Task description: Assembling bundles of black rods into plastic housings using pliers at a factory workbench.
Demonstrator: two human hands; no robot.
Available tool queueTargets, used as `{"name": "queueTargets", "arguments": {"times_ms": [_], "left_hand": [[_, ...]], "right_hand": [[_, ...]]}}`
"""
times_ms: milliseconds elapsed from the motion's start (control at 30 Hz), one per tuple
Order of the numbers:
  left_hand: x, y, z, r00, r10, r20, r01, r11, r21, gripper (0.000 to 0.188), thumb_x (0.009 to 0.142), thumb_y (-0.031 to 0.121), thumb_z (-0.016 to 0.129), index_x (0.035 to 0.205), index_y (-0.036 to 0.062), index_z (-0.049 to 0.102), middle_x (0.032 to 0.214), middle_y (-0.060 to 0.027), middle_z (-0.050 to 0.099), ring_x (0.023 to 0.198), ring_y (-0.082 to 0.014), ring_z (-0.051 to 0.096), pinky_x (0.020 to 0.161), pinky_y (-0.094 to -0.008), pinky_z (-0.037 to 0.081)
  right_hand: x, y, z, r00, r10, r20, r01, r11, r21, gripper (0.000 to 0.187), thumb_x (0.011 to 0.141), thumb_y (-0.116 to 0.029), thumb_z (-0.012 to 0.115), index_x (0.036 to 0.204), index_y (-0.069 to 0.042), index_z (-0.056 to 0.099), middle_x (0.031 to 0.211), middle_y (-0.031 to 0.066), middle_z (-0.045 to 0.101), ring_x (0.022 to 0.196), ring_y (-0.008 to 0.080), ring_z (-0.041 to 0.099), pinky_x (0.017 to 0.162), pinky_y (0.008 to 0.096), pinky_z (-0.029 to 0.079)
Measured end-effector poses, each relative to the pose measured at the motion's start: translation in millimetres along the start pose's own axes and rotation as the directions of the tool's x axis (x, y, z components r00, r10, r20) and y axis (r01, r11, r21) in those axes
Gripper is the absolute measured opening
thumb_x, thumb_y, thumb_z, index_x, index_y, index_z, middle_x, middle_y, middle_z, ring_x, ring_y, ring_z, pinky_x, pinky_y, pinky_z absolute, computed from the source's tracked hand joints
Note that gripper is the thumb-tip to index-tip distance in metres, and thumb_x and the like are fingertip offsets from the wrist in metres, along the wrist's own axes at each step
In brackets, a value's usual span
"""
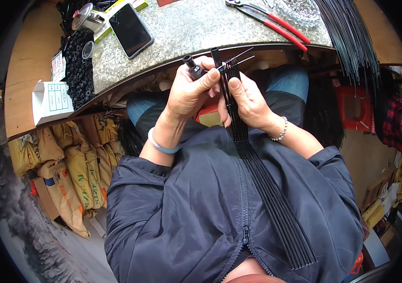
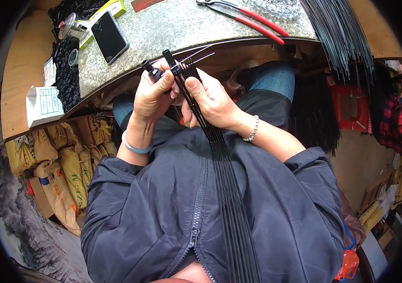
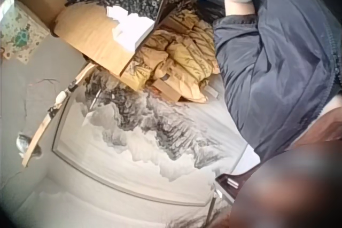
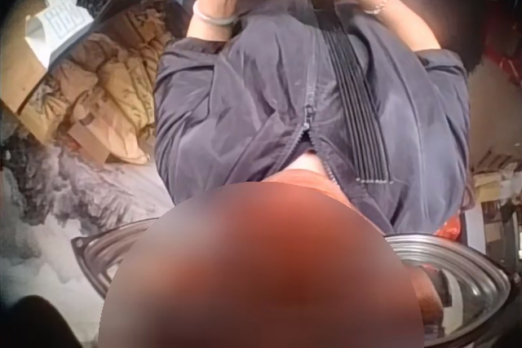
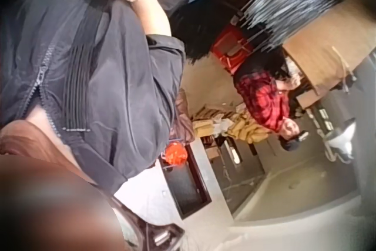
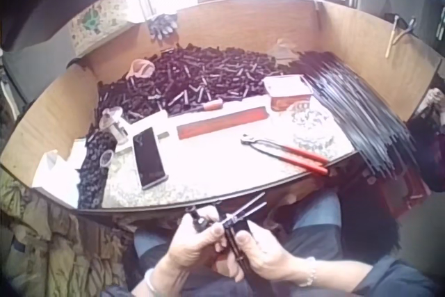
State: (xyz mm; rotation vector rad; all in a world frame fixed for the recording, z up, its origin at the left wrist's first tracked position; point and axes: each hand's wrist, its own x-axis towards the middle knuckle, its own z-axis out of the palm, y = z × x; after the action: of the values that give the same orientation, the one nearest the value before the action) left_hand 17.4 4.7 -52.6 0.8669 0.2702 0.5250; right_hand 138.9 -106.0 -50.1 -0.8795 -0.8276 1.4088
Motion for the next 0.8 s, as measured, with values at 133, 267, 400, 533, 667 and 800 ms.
{"name": "queueTargets", "arguments": {"times_ms": [133, 267, 400, 533, 667, 800], "left_hand": [[5, 1, -1, 0.995, -0.100, -0.019, 0.099, 0.995, -0.034, 0.020, 0.082, 0.014, 0.068, 0.094, 0.0001, 0.060, 0.076, -0.0050, 0.060, 0.058, -0.0067, 0.049, 0.053, -0.0181, 0.040], [4, -2, -4, 0.999, -0.046, -0.020, 0.044, 0.997, -0.067, 0.018, 0.082, 0.011, 0.068, 0.094, 0.0004, 0.061, 0.075, -0.0050, 0.060, 0.057, -0.0076, 0.047, 0.052, -0.0187, 0.039], [6, -2, -12, 0.999, -0.038, -0.016, 0.039, 0.999, 0.027, 0.016, 0.083, 0.009, 0.066, 0.096, 0.0016, 0.062, 0.072, -0.0046, 0.059, 0.052, -0.0079, 0.046, 0.047, -0.0200, 0.038], [11, -1, -11, 0.994, -0.103, 0.036, 0.102, 0.995, 0.023, 0.019, 0.084, 0.012, 0.065, 0.099, 0.0003, 0.062, 0.069, -0.0031, 0.058, 0.053, -0.0064, 0.047, 0.047, -0.0187, 0.037], [10, -3, -7, 0.996, -0.087, -0.028, 0.090, 0.990, 0.107, 0.022, 0.085, 0.020, 0.064, 0.088, -0.0005, 0.058, 0.065, -0.0016, 0.052, 0.053, -0.0060, 0.042, 0.047, -0.0193, 0.033], [14, -1, -14, 0.997, -0.072, 0.030, 0.068, 0.990, 0.125, 0.015, 0.084, 0.011, 0.065, 0.096, 0.0015, 0.063, 0.068, -0.0034, 0.060, 0.051, -0.0058, 0.049, 0.046, -0.0177, 0.037]], "right_hand": [[3, 4, 2, 0.995, -0.026, -0.093, 0.020, 0.998, -0.061, 0.050, 0.093, -0.051, 0.033, 0.097, -0.002, 0.045, 0.067, 0.0111, 0.059, 0.043, 0.0130, 0.054, 0.040, 0.0218, 0.044], [1, 4, -3, 0.997, 0.040, -0.061, -0.046, 0.992, -0.114, 0.057, 0.092, -0.055, 0.028, 0.094, -0.001, 0.048, 0.056, 0.0104, 0.057, 0.041, 0.0134, 0.054, 0.040, 0.0220, 0.044], [4, 2, -8, 0.994, 0.102, 0.029, -0.101, 0.995, -0.024, 0.062, 0.092, -0.055, 0.028, 0.094, 0.002, 0.052, 0.056, 0.0117, 0.058, 0.041, 0.0136, 0.055, 0.041, 0.0220, 0.045], [5, 5, -11, 0.994, 0.105, -0.024, -0.107, 0.989, -0.098, 0.068, 0.090, -0.061, 0.024, 0.089, 0.002, 0.052, 0.055, 0.0125, 0.058, 0.039, 0.0136, 0.052, 0.040, 0.0220, 0.044], [3, 6, -10, 0.996, 0.083, -0.017, -0.084, 0.992, -0.095, 0.071, 0.089, -0.062, 0.023, 0.089, 0.002, 0.053, 0.056, 0.0133, 0.059, 0.039, 0.0136, 0.052, 0.040, 0.0221, 0.044], [10, 8, -17, 0.989, 0.132, 0.071, -0.130, 0.991, -0.025, 0.075, 0.088, -0.065, 0.020, 0.092, 0.003, 0.053, 0.058, 0.0154, 0.060, 0.038, 0.0130, 0.050, 0.041, 0.0227, 0.043]]}}
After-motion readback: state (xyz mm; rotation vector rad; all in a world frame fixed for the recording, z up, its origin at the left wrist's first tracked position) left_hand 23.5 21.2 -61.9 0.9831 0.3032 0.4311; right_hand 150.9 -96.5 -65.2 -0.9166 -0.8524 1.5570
